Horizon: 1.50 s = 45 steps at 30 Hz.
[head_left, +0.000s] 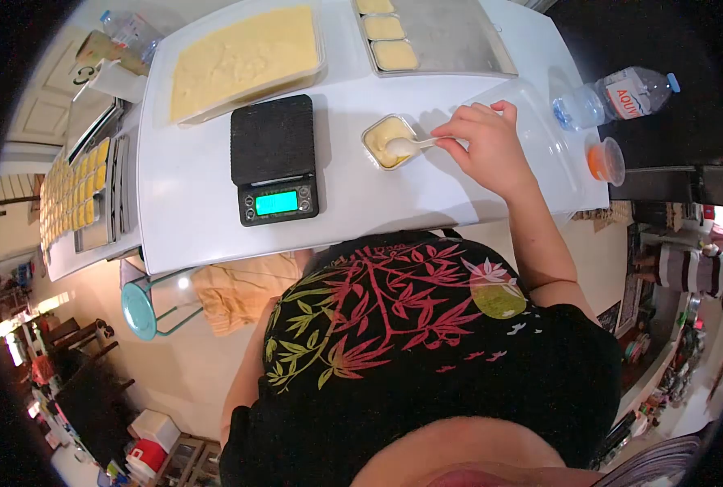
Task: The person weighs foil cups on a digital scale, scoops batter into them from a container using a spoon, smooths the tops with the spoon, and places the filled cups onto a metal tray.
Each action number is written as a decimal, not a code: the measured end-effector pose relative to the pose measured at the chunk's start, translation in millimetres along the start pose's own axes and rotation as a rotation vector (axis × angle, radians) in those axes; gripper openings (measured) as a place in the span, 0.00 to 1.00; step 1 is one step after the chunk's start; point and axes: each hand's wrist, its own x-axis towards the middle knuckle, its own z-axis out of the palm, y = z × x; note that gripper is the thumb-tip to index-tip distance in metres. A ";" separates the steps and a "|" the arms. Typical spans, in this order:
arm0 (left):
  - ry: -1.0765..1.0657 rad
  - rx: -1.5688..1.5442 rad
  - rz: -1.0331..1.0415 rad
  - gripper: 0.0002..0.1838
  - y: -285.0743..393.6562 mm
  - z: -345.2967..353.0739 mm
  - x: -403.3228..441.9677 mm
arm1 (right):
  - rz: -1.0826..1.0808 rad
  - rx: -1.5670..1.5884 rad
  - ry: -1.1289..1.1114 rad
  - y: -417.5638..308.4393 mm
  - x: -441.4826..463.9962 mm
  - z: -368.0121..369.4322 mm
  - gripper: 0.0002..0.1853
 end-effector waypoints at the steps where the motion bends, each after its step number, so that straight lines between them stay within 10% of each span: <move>1: -0.033 -0.065 0.005 0.13 -9.9 -8.4 4.4 | 0.002 0.005 0.003 -0.5 0.3 -0.9 0.03; 22: -0.188 -0.296 -0.071 0.17 -60.2 -76.4 4.0 | -0.076 0.004 -0.047 -4.7 17.8 -8.0 0.01; 30: 0.234 1.014 -0.384 0.18 75.8 -5.3 -50.9 | -0.075 -0.053 -0.061 2.8 22.2 -12.7 0.01; 35: 0.474 0.868 0.222 0.15 170.6 79.5 -44.4 | -0.074 -0.071 -0.059 8.6 25.5 -15.1 0.02; 40: 0.492 0.934 0.972 0.40 210.0 133.9 33.0 | -0.078 -0.035 -0.064 10.7 24.4 -9.0 0.01; 45: 0.609 1.159 1.048 0.52 223.7 164.1 99.5 | -0.032 -0.006 -0.056 13.9 15.9 -10.1 0.02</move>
